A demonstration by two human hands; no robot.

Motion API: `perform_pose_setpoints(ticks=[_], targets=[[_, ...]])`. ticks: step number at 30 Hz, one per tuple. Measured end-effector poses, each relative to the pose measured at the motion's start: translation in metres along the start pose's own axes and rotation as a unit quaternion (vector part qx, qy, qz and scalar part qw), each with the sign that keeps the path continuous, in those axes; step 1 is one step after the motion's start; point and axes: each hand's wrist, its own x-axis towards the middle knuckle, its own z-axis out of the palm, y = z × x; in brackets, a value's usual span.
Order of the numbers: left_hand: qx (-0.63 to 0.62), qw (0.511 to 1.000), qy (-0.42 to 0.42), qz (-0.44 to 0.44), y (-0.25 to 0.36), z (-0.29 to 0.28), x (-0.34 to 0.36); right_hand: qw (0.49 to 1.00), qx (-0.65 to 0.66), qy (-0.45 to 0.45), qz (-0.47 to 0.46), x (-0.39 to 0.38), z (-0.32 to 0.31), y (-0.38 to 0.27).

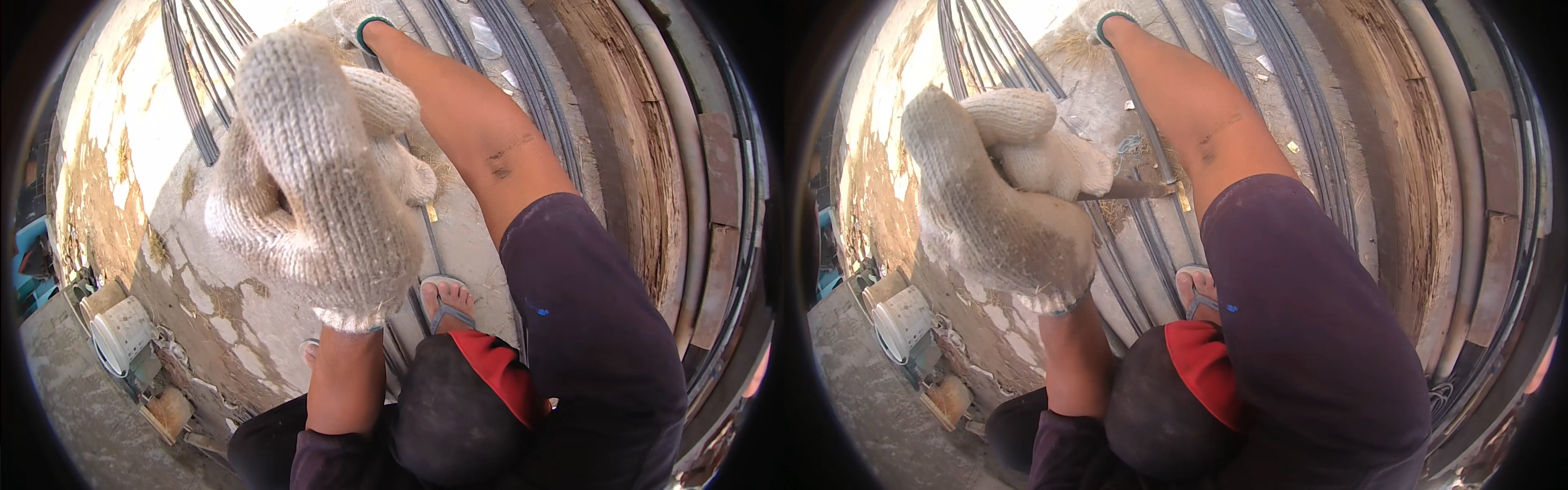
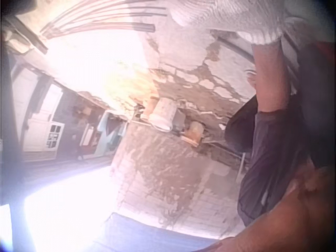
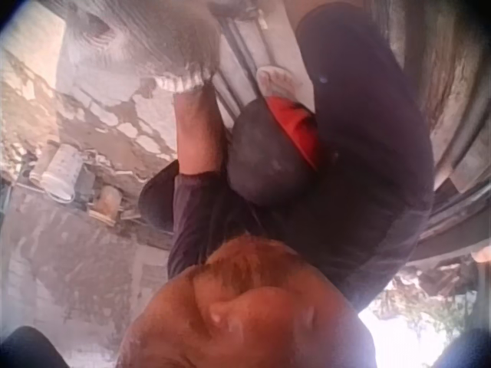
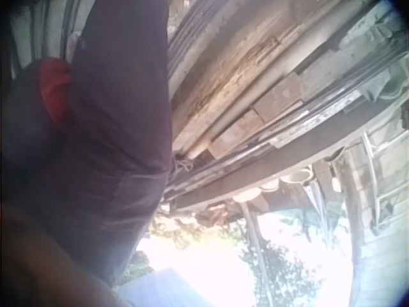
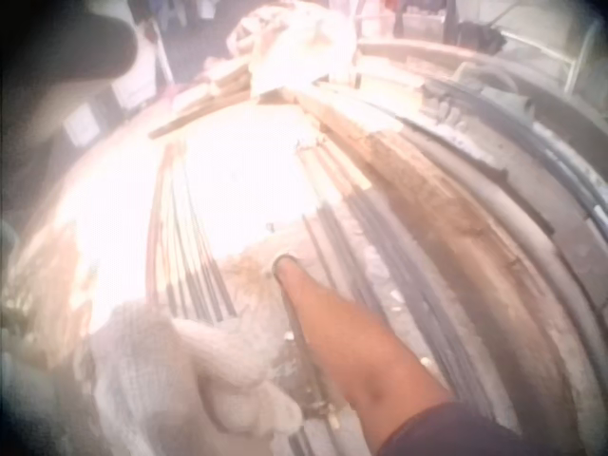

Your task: The person sits on the ground and uses a hammer to repeatedly strike and break metal rods. They pick up individual rods, position them on the ground, and strike them to snap them into shorter pieces, then gather the cut pieces.

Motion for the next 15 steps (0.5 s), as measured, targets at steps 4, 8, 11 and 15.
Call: perform_pose_setpoints(ticks=[4, 8, 11, 15], targets=[[0.021, 0.997, 0.061, -0.030, 0.017, 0.015, -0.007, 1.000, 0.002, -0.002, -0.008, -0.002, -0.006, -0.007], [0.157, 0.965, 0.059, 0.200, -0.022, 0.013, -0.008, 1.000, -0.004, -0.003, -0.004, -0.003, -0.010, -0.008], [0.152, 0.967, 0.017, 0.205, -0.019, 0.008, -0.003, 1.000, 0.000, 0.000, -0.010, -0.001, -0.013, -0.012], [0.053, 0.993, 0.055, 0.087, -0.003, 0.019, -0.004, 1.000, 0.004, 0.000, -0.013, -0.002, -0.014, -0.009]])
